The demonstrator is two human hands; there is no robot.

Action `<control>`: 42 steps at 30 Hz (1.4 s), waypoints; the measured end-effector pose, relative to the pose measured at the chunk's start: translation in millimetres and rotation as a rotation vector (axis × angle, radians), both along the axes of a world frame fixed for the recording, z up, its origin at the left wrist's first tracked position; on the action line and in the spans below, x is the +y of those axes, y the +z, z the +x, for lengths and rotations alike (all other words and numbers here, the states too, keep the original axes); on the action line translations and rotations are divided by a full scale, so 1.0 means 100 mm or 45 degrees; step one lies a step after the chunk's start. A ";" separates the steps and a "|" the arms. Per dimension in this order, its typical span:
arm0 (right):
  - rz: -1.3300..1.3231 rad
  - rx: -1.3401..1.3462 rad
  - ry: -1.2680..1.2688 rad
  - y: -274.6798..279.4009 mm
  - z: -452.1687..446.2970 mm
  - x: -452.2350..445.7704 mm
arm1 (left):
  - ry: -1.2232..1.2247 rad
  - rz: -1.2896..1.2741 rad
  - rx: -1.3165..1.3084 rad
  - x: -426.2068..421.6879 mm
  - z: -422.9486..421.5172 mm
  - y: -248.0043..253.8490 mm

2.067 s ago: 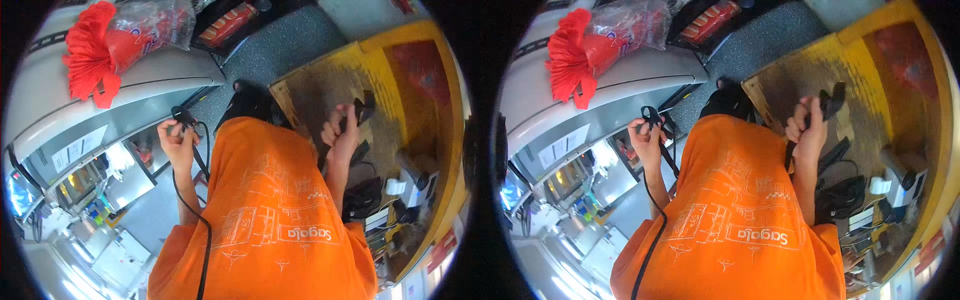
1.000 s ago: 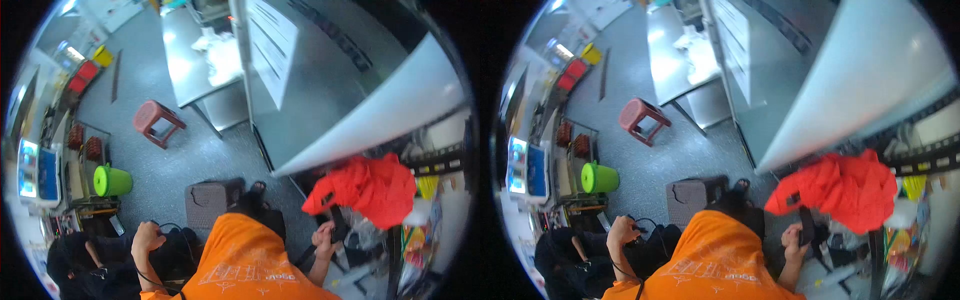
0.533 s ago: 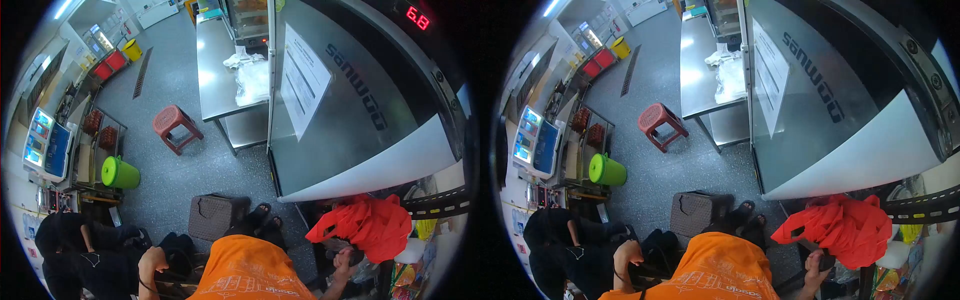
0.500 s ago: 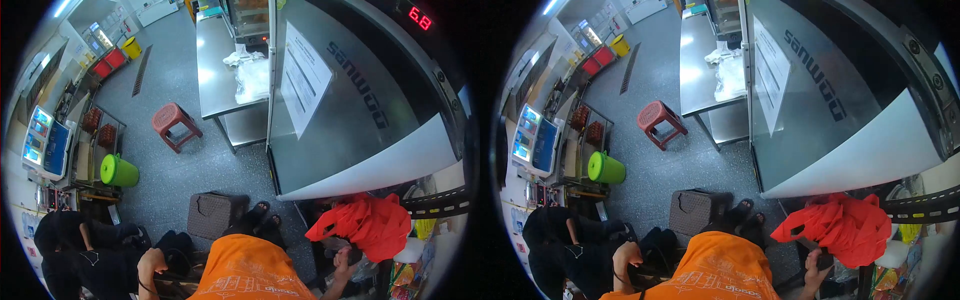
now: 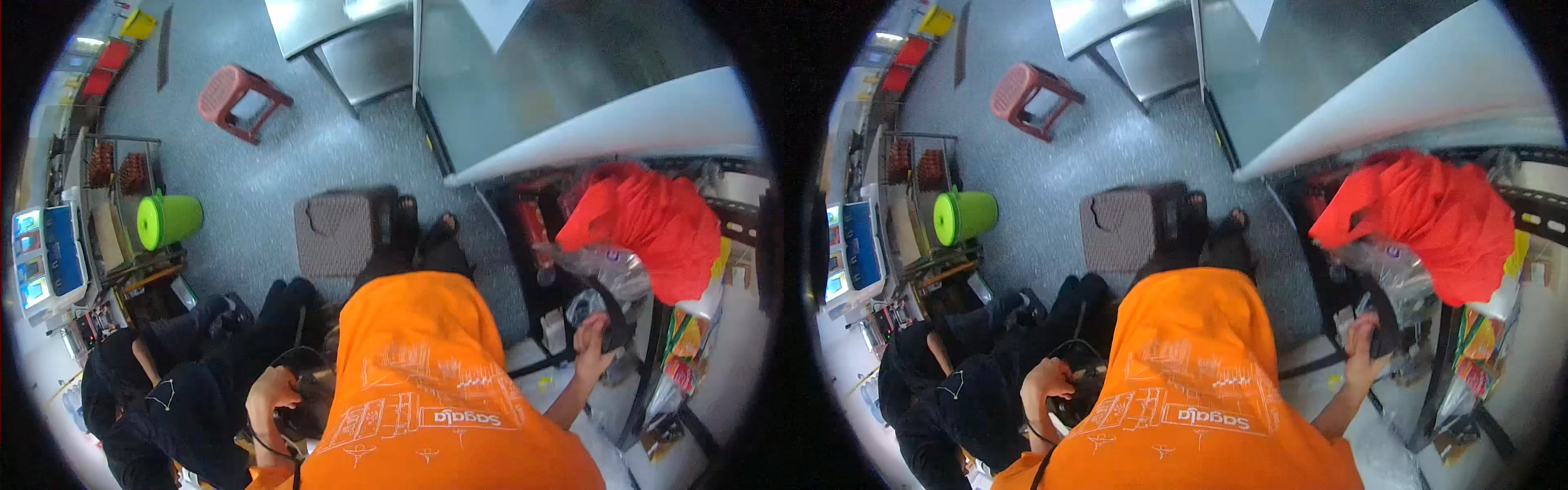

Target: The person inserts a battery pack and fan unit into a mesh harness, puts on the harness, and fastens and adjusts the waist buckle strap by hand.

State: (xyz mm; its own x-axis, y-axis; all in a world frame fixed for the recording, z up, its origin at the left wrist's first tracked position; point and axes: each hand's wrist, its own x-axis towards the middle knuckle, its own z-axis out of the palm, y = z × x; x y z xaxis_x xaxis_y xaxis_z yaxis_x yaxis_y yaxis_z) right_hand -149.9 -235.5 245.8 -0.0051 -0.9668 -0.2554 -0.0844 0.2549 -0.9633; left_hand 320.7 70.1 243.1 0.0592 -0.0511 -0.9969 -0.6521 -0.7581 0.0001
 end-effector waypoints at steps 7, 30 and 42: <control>0.068 0.067 0.240 -0.18 0.48 0.13 | 0.259 -0.113 0.109 0.36 -0.37 -0.21; -0.258 0.291 1.952 -1.07 2.68 0.85 | 0.805 -1.249 -0.021 0.17 -0.65 -0.66; -0.342 0.558 1.692 -1.37 2.51 0.41 | 1.053 -1.484 -0.632 1.35 -1.24 -1.14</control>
